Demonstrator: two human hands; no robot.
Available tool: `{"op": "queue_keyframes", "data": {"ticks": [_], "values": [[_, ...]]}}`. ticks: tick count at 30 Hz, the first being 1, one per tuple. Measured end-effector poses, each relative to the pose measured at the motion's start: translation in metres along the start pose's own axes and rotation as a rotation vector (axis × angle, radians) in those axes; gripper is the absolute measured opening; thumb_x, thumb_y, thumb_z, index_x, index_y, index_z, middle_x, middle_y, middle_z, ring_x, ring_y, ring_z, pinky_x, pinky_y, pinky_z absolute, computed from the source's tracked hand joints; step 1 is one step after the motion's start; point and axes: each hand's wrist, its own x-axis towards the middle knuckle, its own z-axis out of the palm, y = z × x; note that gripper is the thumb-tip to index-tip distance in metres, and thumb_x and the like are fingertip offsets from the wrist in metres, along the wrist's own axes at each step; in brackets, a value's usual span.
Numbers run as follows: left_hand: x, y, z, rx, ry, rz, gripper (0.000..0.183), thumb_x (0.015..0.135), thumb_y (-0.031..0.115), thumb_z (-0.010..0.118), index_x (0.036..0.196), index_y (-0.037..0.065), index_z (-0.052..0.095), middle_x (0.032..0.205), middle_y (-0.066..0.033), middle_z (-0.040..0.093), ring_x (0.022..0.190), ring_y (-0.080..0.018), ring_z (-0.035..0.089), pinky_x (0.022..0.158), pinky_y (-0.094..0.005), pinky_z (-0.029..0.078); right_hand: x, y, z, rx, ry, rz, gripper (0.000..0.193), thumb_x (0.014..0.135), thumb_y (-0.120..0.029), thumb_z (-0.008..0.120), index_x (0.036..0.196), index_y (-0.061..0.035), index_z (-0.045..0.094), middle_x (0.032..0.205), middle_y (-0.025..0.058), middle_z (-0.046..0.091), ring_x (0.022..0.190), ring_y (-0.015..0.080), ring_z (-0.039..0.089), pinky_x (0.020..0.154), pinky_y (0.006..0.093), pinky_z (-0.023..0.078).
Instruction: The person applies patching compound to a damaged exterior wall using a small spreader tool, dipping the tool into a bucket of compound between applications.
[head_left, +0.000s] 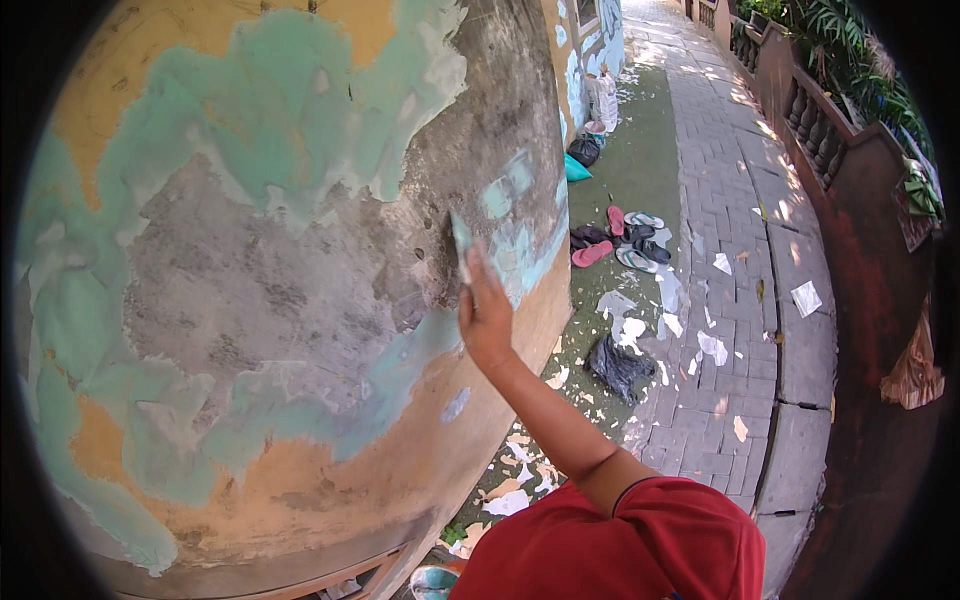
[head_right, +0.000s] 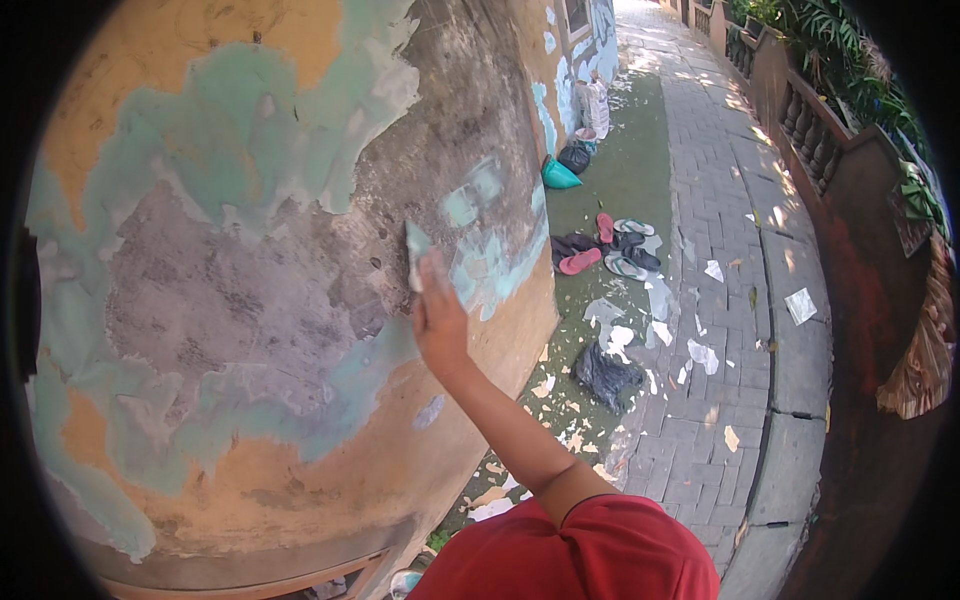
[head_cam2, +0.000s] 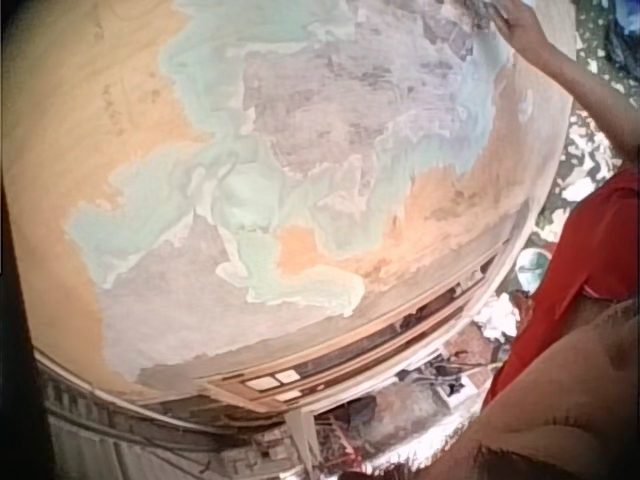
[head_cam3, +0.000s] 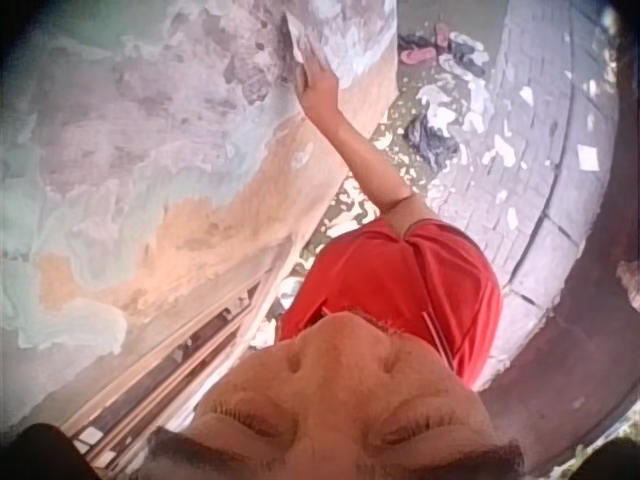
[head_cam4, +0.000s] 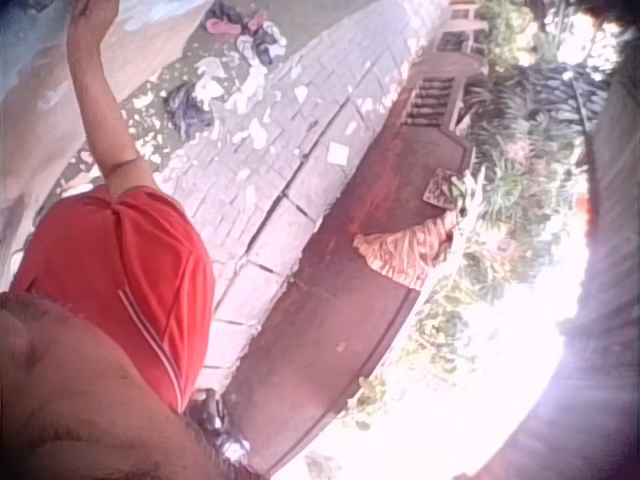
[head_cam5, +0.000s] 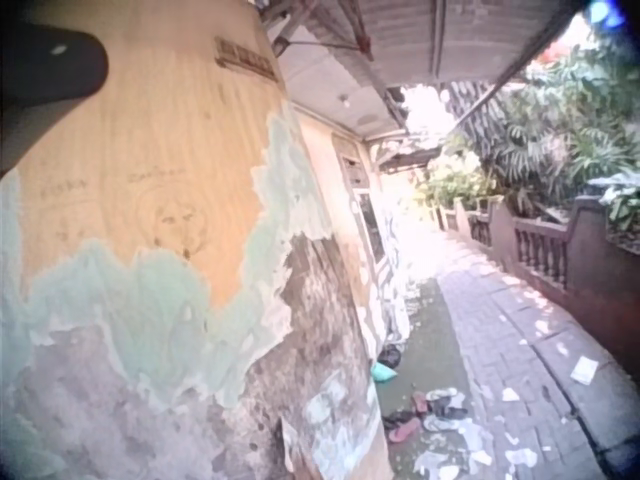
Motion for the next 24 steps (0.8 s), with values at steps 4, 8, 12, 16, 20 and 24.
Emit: {"op": "queue_keyframes", "data": {"ticks": [4,8,12,16,20,24], "values": [[0.002,0.002,0.008,0.016,-0.024,-0.003,0.027,0.094,0.031,0.058,0.074,0.017,0.046,0.054,0.0072,0.032,0.04,-0.0088,0.03,0.038,-0.027,0.029,0.041,0.069,-0.008,-0.172,0.228,0.075,0.053,0.09,0.006,0.055,0.143,-0.0018,0.051,0.144,0.0254,0.052,0.132,0.0406,0.053,0.108,0.0395,0.045],[0.005,0.004,0.009,0.027,-0.032,0.006,0.027,0.094,0.031,0.058,0.074,0.017,0.046,0.054,0.0072,0.032,0.04,-0.0088,0.03,0.038,-0.0271,0.029,0.049,0.074,0.021,-0.166,0.176,0.125,0.052,0.091,0.006,0.055,0.142,-0.0014,0.051,0.141,0.0263,0.054,0.13,0.0416,0.054,0.108,0.041,0.044],[0.006,0.0,0.012,0.04,-0.034,-0.006,0.027,0.094,0.03,0.058,0.074,0.017,0.046,0.054,0.0071,0.032,0.04,-0.0089,0.03,0.038,-0.0273,0.029,0.021,0.017,0.024,-0.026,0.019,0.112,0.055,0.091,0.006,0.055,0.145,-0.0024,0.048,0.142,0.0262,0.053,0.13,0.0415,0.053,0.108,0.0418,0.045],[0.008,-0.002,0.01,0.054,-0.031,-0.009,0.026,0.094,0.03,0.058,0.074,0.017,0.046,0.054,0.0071,0.032,0.04,-0.009,0.03,0.038,-0.0274,0.029,-0.013,-0.018,-0.003,0.045,-0.079,0.045,0.055,0.092,0.005,0.056,0.146,-0.0034,0.048,0.141,0.0248,0.055,0.132,0.0387,0.053,0.107,0.0396,0.045],[0.007,-0.003,0.01,0.062,-0.041,-0.01,0.026,0.093,0.029,0.058,0.074,0.016,0.046,0.054,0.007,0.032,0.04,-0.0091,0.03,0.038,-0.0275,0.029,0.007,0.015,-0.026,-0.027,0.107,0.072,0.049,0.094,0.005,0.056,0.142,-0.0029,0.052,0.139,0.0234,0.058,0.13,0.0368,0.056,0.107,0.0377,0.045],[0.006,0.0,0.019,0.077,-0.071,-0.013,0.026,0.093,0.029,0.059,0.074,0.016,0.047,0.054,0.007,0.032,0.04,-0.0092,0.031,0.038,-0.0276,0.03,0.055,0.1,-0.013,-0.175,0.265,0.099,0.046,0.094,0.005,0.056,0.139,0.0012,0.053,0.135,0.0255,0.06,0.126,0.0393,0.058,0.107,0.0387,0.045]]}}
